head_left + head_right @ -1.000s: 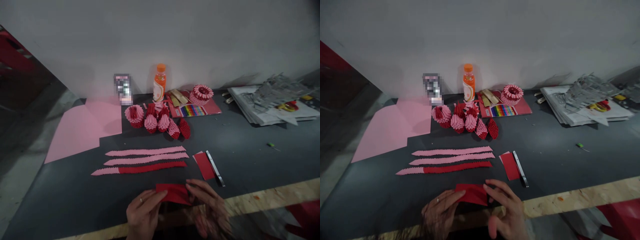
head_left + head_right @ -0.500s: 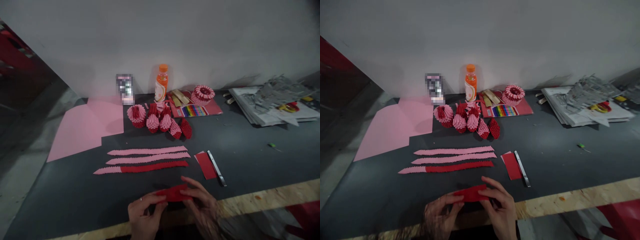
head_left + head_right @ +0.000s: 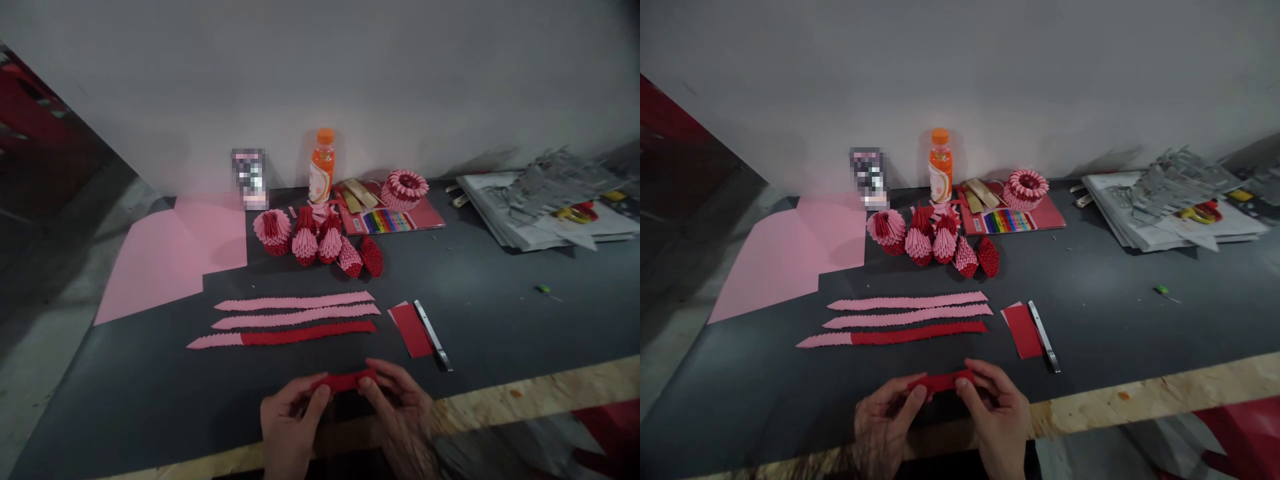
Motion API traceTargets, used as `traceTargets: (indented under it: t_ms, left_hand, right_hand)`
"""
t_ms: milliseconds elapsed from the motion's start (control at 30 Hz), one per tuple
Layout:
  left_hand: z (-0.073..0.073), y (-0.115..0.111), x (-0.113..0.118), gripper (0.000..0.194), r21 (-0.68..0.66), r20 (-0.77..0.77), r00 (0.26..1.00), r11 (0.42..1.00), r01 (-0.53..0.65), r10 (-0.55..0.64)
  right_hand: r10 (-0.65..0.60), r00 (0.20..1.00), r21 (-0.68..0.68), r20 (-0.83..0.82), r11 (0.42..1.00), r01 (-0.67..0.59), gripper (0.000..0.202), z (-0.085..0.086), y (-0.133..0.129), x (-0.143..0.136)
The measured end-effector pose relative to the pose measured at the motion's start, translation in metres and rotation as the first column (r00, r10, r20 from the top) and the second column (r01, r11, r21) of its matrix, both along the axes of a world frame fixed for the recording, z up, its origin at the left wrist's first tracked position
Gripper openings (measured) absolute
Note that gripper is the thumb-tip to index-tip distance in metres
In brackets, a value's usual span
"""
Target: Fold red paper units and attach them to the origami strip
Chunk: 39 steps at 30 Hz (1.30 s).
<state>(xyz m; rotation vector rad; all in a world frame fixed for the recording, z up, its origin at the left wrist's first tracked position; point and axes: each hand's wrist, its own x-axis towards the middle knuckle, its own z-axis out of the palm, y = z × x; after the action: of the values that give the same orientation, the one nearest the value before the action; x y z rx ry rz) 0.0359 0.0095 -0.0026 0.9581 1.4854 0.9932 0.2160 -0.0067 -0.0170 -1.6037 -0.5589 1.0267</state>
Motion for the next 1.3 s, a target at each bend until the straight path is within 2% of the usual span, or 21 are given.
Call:
traceTargets:
  t_ms: [100,333,500,600,833,967,1100,1200,1300]
  left_hand:
    - [0.001,0.001,0.0,0.033,-0.001,0.001,1.0,1.0,0.023,-0.023]
    - [0.004,0.004,0.001,0.037,-0.025,0.012,0.999,0.999,0.032,-0.031]
    - [0.004,0.006,0.006,0.046,-0.058,0.024,0.999,0.997,-0.044,0.045]
    - [0.004,0.006,0.008,0.043,-0.037,-0.001,0.998,0.997,-0.064,0.064]
    - [0.004,0.005,0.005,0.036,0.011,-0.111,0.992,0.998,0.057,-0.056]
    - [0.005,0.008,0.005,0.034,0.054,-0.172,0.981,0.994,0.098,-0.088]
    - [0.008,0.01,0.008,0.04,0.14,-0.208,0.972,0.981,0.137,-0.106]
    - [0.01,0.009,0.011,0.04,0.211,-0.259,0.964,0.97,0.117,-0.06]
    - [0.006,0.004,0.015,0.036,0.249,-0.252,0.967,0.964,0.093,-0.028]
  right_hand:
    - [-0.002,1.0,0.009,0.024,1.0,0.002,0.032,-0.001,0.003,0.002]
    - [0.002,1.0,0.012,0.022,1.0,-0.002,0.03,-0.004,0.006,0.002]
    - [0.002,1.0,0.008,0.025,1.0,-0.003,0.029,-0.002,0.007,0.004]
    - [0.001,0.999,0.004,0.033,1.0,-0.001,0.029,0.001,0.008,0.006]
    - [0.008,1.0,-0.005,0.03,1.0,-0.007,0.03,0.008,0.01,0.006]
    - [-0.003,1.0,-0.041,-0.004,0.999,0.003,0.041,0.01,0.012,0.005]
    - [-0.027,0.999,-0.057,-0.044,0.998,0.025,0.055,0.014,0.013,0.003]
    - [-0.026,0.995,-0.027,-0.096,0.999,0.023,0.06,0.017,0.013,-0.005]
    - [0.046,0.985,0.016,-0.167,0.999,-0.044,0.082,0.018,0.01,-0.019]
